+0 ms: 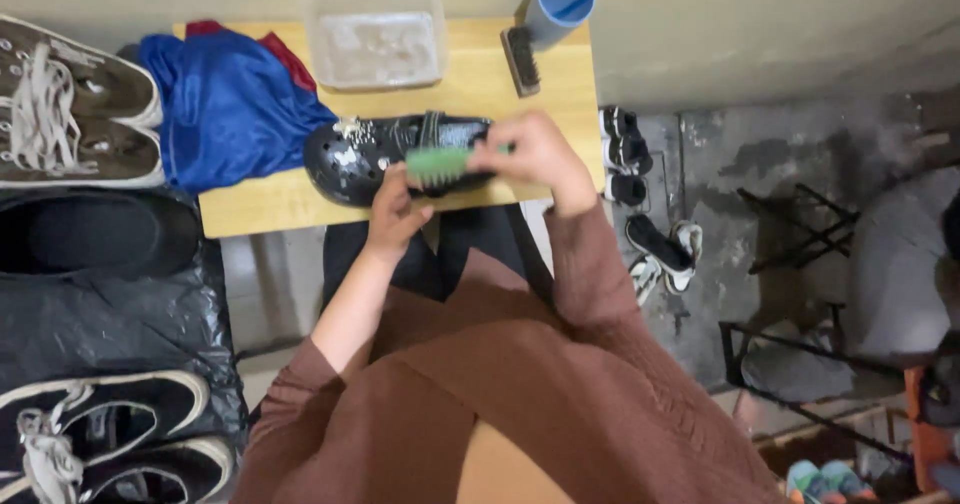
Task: The person scrubs a black clog-style shoe with a green brush, focusing on the sole and upper surfaces. They repeatedly dip the brush into a container of soapy water to clean the shoe thoroughly.
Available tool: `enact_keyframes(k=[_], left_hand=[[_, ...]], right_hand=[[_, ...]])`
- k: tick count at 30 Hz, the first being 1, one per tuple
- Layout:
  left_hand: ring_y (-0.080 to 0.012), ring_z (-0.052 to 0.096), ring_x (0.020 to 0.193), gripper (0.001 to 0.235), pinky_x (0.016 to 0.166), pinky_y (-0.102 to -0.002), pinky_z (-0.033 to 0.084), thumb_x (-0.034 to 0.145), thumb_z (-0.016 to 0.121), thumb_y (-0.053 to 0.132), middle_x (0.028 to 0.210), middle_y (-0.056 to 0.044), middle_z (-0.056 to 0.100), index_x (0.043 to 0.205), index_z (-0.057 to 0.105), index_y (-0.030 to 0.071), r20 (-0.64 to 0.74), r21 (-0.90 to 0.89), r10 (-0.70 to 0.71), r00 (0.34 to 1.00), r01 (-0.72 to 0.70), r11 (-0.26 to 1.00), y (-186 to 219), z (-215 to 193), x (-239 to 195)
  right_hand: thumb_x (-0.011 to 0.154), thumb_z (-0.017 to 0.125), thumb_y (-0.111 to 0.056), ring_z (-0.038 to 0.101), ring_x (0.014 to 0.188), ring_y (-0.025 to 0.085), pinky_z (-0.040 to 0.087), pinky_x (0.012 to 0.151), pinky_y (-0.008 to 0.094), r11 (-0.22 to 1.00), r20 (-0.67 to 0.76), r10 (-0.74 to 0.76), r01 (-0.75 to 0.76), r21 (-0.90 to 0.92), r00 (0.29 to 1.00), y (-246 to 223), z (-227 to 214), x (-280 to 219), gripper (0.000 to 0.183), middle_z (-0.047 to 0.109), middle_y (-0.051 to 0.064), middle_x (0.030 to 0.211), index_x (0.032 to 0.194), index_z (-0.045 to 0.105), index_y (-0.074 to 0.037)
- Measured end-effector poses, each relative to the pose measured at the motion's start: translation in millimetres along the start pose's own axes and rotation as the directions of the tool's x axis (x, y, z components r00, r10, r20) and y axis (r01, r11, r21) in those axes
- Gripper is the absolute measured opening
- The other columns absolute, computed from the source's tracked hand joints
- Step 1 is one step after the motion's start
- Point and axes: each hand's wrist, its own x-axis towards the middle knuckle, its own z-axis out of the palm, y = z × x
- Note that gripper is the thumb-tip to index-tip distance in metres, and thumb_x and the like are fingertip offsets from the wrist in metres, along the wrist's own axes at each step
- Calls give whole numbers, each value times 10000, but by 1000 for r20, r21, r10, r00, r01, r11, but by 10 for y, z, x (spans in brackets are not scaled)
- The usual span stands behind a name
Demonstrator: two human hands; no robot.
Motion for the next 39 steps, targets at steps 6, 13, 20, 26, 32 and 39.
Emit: enact_keyframes(k=[6,13,20,26,32,39], left_hand=[[-234,457,1066,282,1027,-353,356,900,801,175,1106,-122,516,988,585,16,34,16,15,999,-16,1000,-113,-92,-51],[-258,471,1047,308,1006,-349,368,904,810,207,1074,-132,516,980,592,4,53,30,29,998,-31,999,-61,-44,-24],[-243,482,1080,288,1032,-355,364,882,813,179,1100,-122,520,991,606,11,50,8,-31,998,31,999,-157,-91,-71],[-238,491,1094,274,1035,-358,372,893,806,166,1112,-118,533,1007,607,16,36,0,-13,999,13,1000,-260,-128,-71],[-267,491,1150,268,1085,-387,343,920,752,186,1165,-151,547,1036,612,-12,18,-31,-25,1000,25,999,-273,-102,-164],[-328,507,1249,386,1168,-387,306,1114,351,222,1214,-191,579,1163,609,-61,24,124,6,1000,-9,992,67,-41,47]], right_hand=[[844,865,-303,720,725,310,534,704,376,997,-72,-83,83,-2,994,439,94,155,257,715,89,706,720,708,-142],[854,858,-393,721,690,308,541,672,383,991,-188,-27,1,-133,982,539,167,266,291,704,81,662,720,724,-172],[848,844,-353,713,676,293,538,669,366,998,-139,-34,26,-61,990,391,177,267,288,709,56,657,682,702,-166],[844,858,-331,726,708,301,545,690,362,996,-145,-85,83,-21,986,174,131,179,280,728,75,697,700,708,-144],[875,842,-296,688,654,234,519,650,347,998,-230,-46,56,38,972,577,283,92,274,706,55,667,693,696,-152],[878,889,-287,730,719,236,569,667,323,972,-326,-224,188,-138,919,414,260,-85,249,735,-10,748,754,703,-178]])
